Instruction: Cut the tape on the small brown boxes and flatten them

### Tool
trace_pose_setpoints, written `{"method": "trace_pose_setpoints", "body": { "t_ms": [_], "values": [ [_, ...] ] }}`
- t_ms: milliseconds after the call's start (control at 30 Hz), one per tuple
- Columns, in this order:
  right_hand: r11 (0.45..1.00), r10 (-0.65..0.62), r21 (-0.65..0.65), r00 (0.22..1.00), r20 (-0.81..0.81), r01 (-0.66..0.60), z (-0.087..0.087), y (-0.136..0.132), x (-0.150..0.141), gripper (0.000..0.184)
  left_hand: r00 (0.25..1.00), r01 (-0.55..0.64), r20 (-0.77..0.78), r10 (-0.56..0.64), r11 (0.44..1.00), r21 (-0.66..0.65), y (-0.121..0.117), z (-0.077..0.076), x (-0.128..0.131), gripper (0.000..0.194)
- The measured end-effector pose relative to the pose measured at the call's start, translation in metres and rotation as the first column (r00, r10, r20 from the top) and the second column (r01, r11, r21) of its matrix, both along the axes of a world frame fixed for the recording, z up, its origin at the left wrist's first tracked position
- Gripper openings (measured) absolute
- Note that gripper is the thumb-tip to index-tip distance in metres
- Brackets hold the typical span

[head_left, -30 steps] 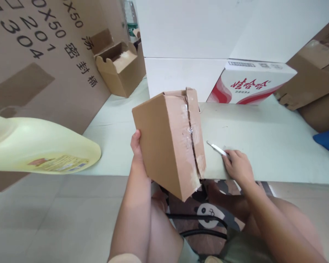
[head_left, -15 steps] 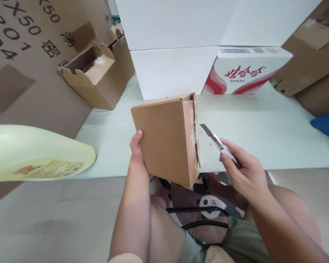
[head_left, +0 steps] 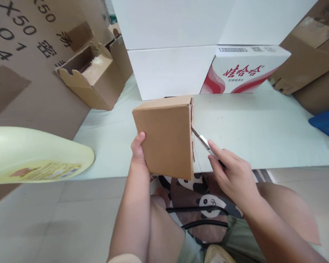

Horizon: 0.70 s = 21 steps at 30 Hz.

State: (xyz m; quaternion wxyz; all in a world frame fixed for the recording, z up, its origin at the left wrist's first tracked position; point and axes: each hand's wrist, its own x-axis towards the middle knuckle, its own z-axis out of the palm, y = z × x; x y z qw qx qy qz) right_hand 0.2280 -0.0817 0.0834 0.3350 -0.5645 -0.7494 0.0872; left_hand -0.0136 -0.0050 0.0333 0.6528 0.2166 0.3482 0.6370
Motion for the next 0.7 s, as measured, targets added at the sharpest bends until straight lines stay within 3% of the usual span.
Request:
{"method": "trace_pose_setpoints", "body": {
  "t_ms": [300, 700],
  "values": [
    [0.995, 0.003, -0.102, 1.0, -0.018, -0.004, -0.014, -0.004, -0.002, 0.042, 1.0, -0.026, -0.001, 0.026, 0.999, 0.019, 0.004, -0.002, 0.003, 0.049],
    [0.991, 0.017, -0.131, 1.0, -0.01, -0.018, -0.01, -0.017, 0.006, 0.041, 1.0, -0.002, -0.008, 0.002, 1.0, 0.021, 0.003, 0.004, 0.005, 0.051]
  ]
}}
